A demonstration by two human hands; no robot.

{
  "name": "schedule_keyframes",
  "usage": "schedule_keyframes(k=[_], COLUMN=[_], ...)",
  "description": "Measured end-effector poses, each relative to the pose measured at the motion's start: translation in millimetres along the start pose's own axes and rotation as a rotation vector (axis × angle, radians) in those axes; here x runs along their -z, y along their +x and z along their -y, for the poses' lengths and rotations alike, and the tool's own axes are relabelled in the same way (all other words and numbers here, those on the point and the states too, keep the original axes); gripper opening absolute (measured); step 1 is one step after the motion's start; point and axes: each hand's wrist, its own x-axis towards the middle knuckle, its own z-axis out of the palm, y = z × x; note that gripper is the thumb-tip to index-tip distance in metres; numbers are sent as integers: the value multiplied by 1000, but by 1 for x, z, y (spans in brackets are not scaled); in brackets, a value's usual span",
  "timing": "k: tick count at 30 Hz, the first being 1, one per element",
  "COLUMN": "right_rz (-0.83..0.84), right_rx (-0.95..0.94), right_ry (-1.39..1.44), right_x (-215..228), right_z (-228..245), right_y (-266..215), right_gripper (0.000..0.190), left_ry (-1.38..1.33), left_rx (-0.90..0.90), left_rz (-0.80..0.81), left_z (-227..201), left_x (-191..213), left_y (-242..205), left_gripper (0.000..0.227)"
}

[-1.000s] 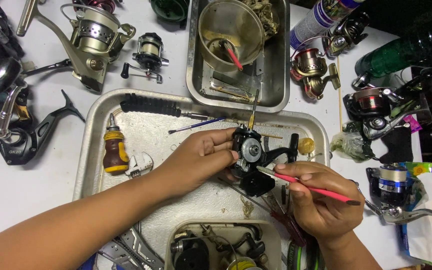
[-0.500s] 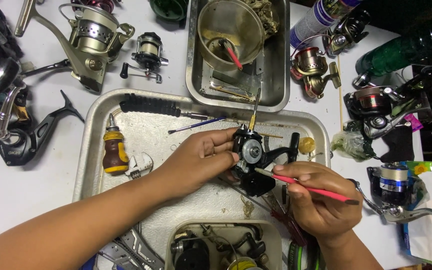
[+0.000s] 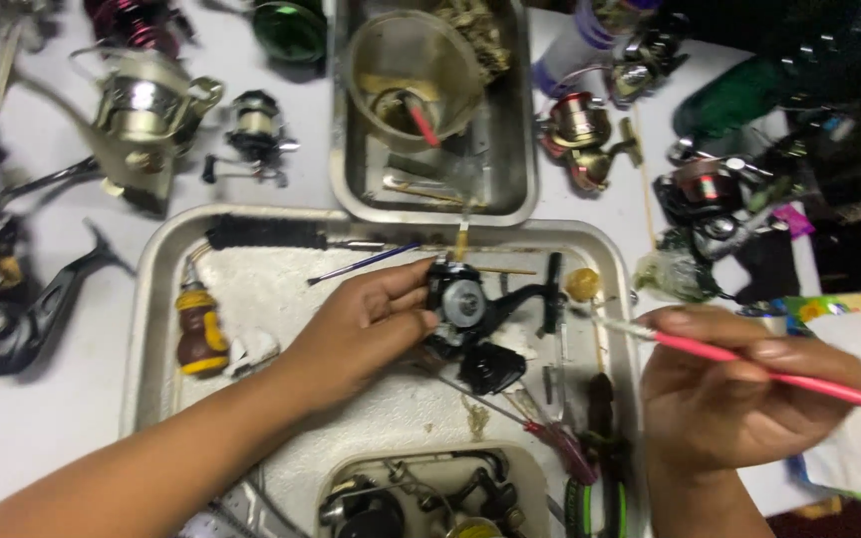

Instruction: Applying grease to the internal gears of a fishing reel body using a small brush for maintenance.

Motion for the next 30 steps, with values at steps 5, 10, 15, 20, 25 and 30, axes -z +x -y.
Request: schedule_keyframes(k=[5, 10, 15, 20, 25, 30], right_rz=[-38, 353, 929, 969, 994, 1029], right_rx=[138, 92, 240, 223, 295, 322], right_ry=[-272, -288, -523, -534, -521, -580], right_x=[46, 85, 86, 65, 60, 62], right_z=[-13, -22, -31, -19, -22, -22], right_y=[17, -1, -16, -6, -6, -8], right_gripper=[24, 26, 28, 23, 21, 28], left_ry=[-16, -16, 16, -8, -23, -48], left_rx=[-73, -69, -33, 43, 12, -7], left_rz=[4, -72, -107, -187, -152, -147], left_z=[-19, -23, -25, -17, -16, -21], left_x=[-3, -1, -2, 0, 1, -3], left_y=[-5, -8, -8, -5, -2, -3], left_gripper=[59, 61, 61, 69, 64, 64])
